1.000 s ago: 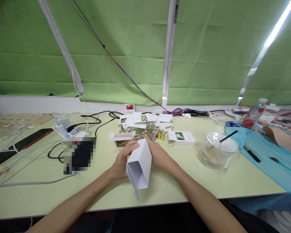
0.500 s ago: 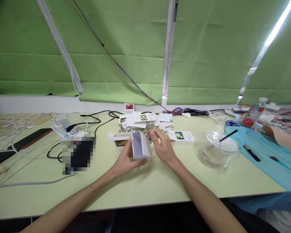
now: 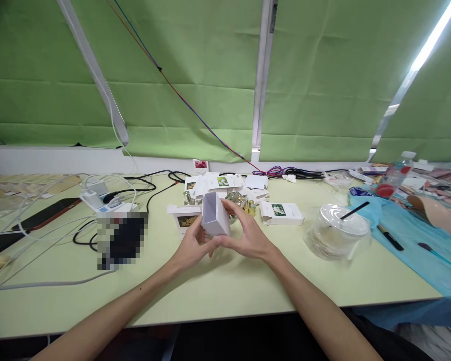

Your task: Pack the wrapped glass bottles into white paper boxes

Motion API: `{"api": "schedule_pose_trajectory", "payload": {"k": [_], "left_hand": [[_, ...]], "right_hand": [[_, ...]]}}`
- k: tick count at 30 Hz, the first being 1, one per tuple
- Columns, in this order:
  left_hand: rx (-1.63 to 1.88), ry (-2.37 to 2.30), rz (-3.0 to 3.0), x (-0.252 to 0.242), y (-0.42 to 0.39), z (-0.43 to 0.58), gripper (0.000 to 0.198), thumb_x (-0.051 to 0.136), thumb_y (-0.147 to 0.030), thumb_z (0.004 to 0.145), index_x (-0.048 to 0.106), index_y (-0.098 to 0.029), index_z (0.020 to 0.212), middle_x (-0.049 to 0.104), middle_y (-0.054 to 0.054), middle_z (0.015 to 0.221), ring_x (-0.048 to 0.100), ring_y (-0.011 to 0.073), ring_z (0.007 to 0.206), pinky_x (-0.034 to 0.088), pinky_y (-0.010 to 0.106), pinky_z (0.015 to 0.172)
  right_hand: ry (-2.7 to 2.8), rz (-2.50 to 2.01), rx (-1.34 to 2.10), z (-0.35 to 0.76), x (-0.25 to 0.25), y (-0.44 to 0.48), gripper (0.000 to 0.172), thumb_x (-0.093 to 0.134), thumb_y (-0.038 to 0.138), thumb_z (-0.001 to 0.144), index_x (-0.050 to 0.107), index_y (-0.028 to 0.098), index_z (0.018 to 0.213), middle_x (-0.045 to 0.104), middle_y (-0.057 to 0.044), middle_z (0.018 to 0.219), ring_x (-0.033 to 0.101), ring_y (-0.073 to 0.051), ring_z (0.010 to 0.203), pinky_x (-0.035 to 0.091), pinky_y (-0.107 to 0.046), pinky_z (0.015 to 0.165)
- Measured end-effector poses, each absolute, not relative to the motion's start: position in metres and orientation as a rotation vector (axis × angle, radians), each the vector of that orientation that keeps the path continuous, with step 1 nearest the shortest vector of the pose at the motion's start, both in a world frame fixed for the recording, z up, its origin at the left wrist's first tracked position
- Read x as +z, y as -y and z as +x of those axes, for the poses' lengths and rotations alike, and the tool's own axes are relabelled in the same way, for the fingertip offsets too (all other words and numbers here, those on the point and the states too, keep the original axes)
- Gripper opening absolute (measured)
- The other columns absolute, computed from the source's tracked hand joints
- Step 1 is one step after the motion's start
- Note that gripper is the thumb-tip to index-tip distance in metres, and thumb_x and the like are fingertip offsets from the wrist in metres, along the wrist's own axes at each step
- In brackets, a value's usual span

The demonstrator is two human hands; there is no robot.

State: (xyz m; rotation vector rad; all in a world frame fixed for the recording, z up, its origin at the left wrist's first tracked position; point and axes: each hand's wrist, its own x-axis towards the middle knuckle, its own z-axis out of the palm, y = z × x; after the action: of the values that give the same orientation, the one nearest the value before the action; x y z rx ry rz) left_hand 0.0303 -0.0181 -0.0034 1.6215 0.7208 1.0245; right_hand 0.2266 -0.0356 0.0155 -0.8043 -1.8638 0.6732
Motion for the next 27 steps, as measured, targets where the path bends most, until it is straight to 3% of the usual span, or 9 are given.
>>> {"api": "schedule_pose_trajectory", "payload": {"k": [8, 17, 27], "left_hand": [[0.94, -0.766, 1.61, -0.007, 0.016, 0.029, 0.088, 0.083, -0.049, 0.076, 0.043, -0.024, 0.15, 0.061, 0.01, 0.114, 0.062, 0.0109, 0.069, 0.045, 0.016, 0.045], [0.78, -0.788, 1.626, 0.004, 0.023, 0.032, 0.079, 0.082, -0.049, 0.077, 0.048, -0.028, 0.146, 0.055, 0.002, 0.1, 0.052, 0.0028, 0.047, 0.041, 0.018, 0.04], [0.766, -0.784, 1.598, 0.001, 0.022, 0.034, 0.077, 0.079, -0.049, 0.079, 0.049, -0.021, 0.144, 0.059, -0.002, 0.079, 0.05, 0.0057, 0.046, 0.038, 0.018, 0.042]], "right_hand": [[1.796, -0.842, 0.805, 0.225, 0.014, 0.038, 0.09, 0.079, 0.049, 0.082, 0.032, 0.027, 0.156, 0.044, -0.012, 0.158, 0.043, -0.031, 0.145, 0.034, -0.049, 0.121], [1.667, -0.791, 0.943, 0.223, 0.013, 0.036, 0.097, 0.08, 0.048, 0.079, 0.024, 0.032, 0.156, 0.053, -0.011, 0.15, 0.05, -0.029, 0.141, 0.046, -0.047, 0.113], [1.607, -0.834, 0.958, 0.22, 0.01, 0.033, 0.097, 0.082, 0.043, 0.077, 0.024, 0.032, 0.154, 0.058, -0.011, 0.14, 0.06, -0.028, 0.129, 0.054, -0.045, 0.104]]}}
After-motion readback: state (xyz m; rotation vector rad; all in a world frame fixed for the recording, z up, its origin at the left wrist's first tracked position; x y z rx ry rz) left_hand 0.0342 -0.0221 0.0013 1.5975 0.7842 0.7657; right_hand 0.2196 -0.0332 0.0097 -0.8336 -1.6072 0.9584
